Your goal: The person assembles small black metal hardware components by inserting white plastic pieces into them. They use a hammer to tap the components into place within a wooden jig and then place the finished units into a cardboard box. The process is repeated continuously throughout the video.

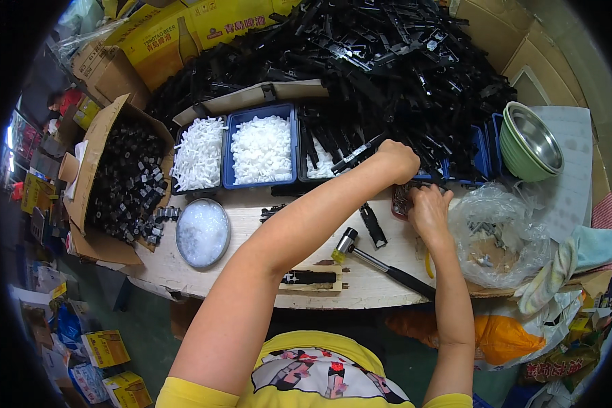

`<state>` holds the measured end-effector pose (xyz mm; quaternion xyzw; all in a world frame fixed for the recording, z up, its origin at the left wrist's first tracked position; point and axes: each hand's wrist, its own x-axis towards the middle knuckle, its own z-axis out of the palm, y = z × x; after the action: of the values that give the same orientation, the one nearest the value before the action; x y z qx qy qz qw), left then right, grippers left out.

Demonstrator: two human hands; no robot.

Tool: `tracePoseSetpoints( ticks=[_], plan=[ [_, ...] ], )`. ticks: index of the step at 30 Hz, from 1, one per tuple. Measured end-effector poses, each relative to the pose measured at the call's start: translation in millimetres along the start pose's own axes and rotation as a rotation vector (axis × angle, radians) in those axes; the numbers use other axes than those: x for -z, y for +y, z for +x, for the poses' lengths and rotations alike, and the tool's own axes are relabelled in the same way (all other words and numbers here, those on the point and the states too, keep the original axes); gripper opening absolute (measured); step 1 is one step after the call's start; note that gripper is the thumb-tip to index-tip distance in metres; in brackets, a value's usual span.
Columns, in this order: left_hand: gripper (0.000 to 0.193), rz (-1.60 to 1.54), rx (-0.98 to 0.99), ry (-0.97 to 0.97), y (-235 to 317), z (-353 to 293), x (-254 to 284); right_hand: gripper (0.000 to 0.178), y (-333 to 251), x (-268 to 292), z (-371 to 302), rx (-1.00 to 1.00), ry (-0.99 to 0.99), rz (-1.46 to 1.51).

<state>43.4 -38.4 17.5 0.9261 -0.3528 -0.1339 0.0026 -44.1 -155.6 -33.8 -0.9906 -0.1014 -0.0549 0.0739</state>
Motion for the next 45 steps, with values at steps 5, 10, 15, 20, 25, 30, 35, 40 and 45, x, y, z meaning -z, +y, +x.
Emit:
tracePoseSetpoints(
  ticks=[5,10,15,20,25,30,35,40,45],
  plan=[
    [0.023,-0.073,-0.006,0.0,-12,-5,1,0.012,8,-9,-5,-0.013,0.116,0.04],
    [0.023,-0.266,-0.02,0.022,-18,-20,1,0.009,16,-13,-10,0.001,0.174,0.021],
    [0.017,-0.379,-0.087,0.323,-28,-22,-22,0.013,10,-17,-9,0.046,0.263,0.08],
    [0.015,-1.178,0.148,0.395,-34,-41,-21,0.007,10,-9,-12,0.095,0.348,0.095],
    [0.016,-1.97,0.058,0.422,-23,-106,-33,0.008,-18,23,-25,0.233,0.436,0.375],
    [0.013,-2.494,-0.192,0.335,-4,-180,-96,0.016,-71,58,-45,0.424,0.397,0.553],
    [0.013,-2.606,-0.186,0.357,9,-218,-118,0.02,-99,47,-52,0.575,0.314,0.573],
    [0.012,-2.493,-0.188,0.403,4,-230,-122,0.018,-115,47,-55,0.602,0.253,0.59],
    [0.012,-2.376,-0.195,0.489,4,-237,-121,0.017,-122,46,-58,0.612,0.211,0.644]
  ],
)
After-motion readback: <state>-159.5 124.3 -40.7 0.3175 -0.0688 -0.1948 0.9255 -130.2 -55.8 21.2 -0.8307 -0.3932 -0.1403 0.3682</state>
